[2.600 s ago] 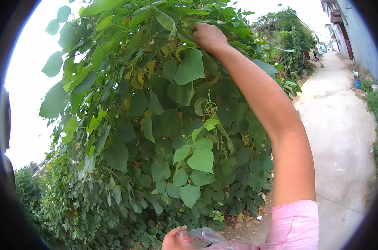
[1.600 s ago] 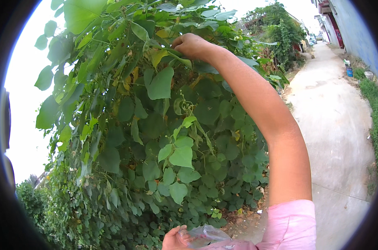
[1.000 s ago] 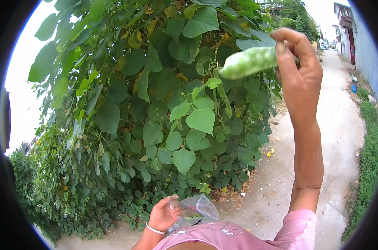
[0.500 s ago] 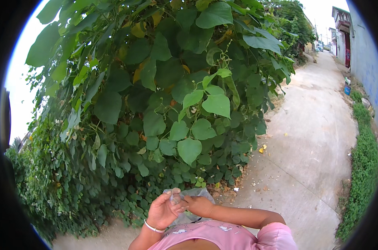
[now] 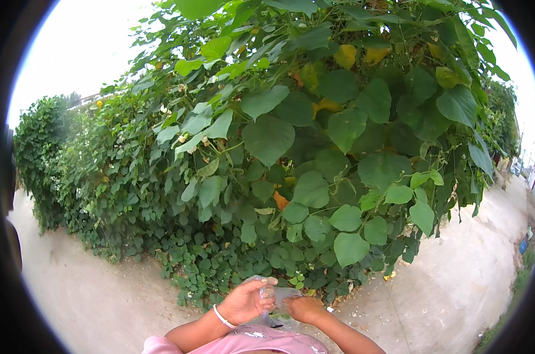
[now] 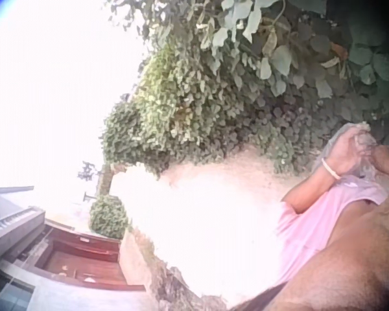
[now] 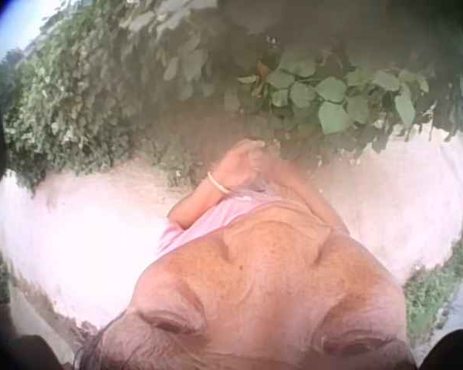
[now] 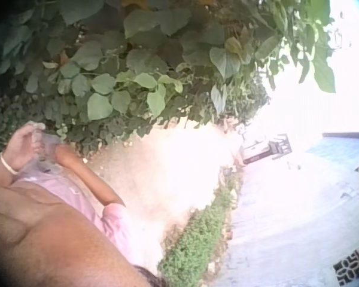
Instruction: The person reaches into a dense bush and picks green beans by hand, placing them into a clear plastic bag held in the other hand. The person repeatedly searches through the foliage to find and harvest the beans.
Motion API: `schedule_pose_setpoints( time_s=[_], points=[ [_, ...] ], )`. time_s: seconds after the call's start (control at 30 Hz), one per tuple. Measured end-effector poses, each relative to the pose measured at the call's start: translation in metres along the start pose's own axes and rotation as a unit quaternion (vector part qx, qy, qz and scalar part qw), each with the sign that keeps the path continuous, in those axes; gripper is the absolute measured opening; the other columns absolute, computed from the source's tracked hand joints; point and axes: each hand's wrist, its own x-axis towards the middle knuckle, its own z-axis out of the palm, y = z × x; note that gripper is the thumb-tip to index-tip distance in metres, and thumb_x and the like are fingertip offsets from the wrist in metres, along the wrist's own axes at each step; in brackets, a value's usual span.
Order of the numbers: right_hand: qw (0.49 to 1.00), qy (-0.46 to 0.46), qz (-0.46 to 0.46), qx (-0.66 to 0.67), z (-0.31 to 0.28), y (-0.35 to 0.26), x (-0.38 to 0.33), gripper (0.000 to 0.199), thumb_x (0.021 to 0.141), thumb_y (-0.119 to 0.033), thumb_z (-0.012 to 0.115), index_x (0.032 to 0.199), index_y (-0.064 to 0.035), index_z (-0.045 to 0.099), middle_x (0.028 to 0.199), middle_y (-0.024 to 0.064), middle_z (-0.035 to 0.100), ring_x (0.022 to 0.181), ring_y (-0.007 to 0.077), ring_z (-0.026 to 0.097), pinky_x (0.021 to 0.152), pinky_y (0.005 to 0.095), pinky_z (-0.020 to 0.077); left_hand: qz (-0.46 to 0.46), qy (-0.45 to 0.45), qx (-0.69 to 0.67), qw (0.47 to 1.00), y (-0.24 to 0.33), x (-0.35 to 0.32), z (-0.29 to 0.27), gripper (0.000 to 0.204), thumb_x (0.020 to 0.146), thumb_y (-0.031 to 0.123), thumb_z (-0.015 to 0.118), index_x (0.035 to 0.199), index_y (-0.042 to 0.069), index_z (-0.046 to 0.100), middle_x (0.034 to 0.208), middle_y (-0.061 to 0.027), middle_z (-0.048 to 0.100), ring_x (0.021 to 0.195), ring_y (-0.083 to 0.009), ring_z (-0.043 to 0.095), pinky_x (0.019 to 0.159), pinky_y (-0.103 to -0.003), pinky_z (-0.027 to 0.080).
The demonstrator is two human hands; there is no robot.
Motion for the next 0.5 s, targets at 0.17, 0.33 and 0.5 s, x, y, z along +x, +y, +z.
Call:
schedule_pose_setpoints(
  time_s=[0.17,0.33,0.5],
  points=[
    [0.97,0.234,-0.064,0.03,-0.111,-0.054,-0.026,0.028,0.086,-0.019,0.055,0.111,-0.0065,0.056,0.105,0.0128,0.061,0.092,0.0323,0.061,0.074,0.0401,0.0507,0.009,0.035,-0.001,0.999,0.008,-0.009,-0.013,0.024,0.088,0.02,0.054,0.105,0.003,0.058,0.07,-0.0016,0.052,0.065,-0.0161,0.045,0.069,-0.03,0.038],
    [0.886,0.409,-0.218,-0.002,-0.218,-0.102,-0.047,0.02,0.083,-0.012,0.06,0.102,-0.0024,0.06,0.1,0.0146,0.062,0.093,0.0308,0.06,0.08,0.038,0.0495,0.016,0.017,-0.032,0.999,0.012,-0.016,-0.037,0.026,0.089,0.021,0.053,0.106,0.002,0.056,0.069,-0.0024,0.051,0.065,-0.0164,0.045,0.066,-0.03,0.037],
    [0.78,0.575,-0.236,-0.066,-0.335,-0.121,-0.013,0.021,0.087,-0.005,0.054,0.106,0.0028,0.057,0.1,0.0168,0.061,0.093,0.0327,0.059,0.08,0.0358,0.0477,0.031,0.024,-0.047,0.998,0.022,-0.032,-0.046,0.026,0.09,0.021,0.052,0.107,0.002,0.055,0.069,-0.0025,0.049,0.065,-0.0163,0.044,0.064,-0.03,0.036]
  ],
)
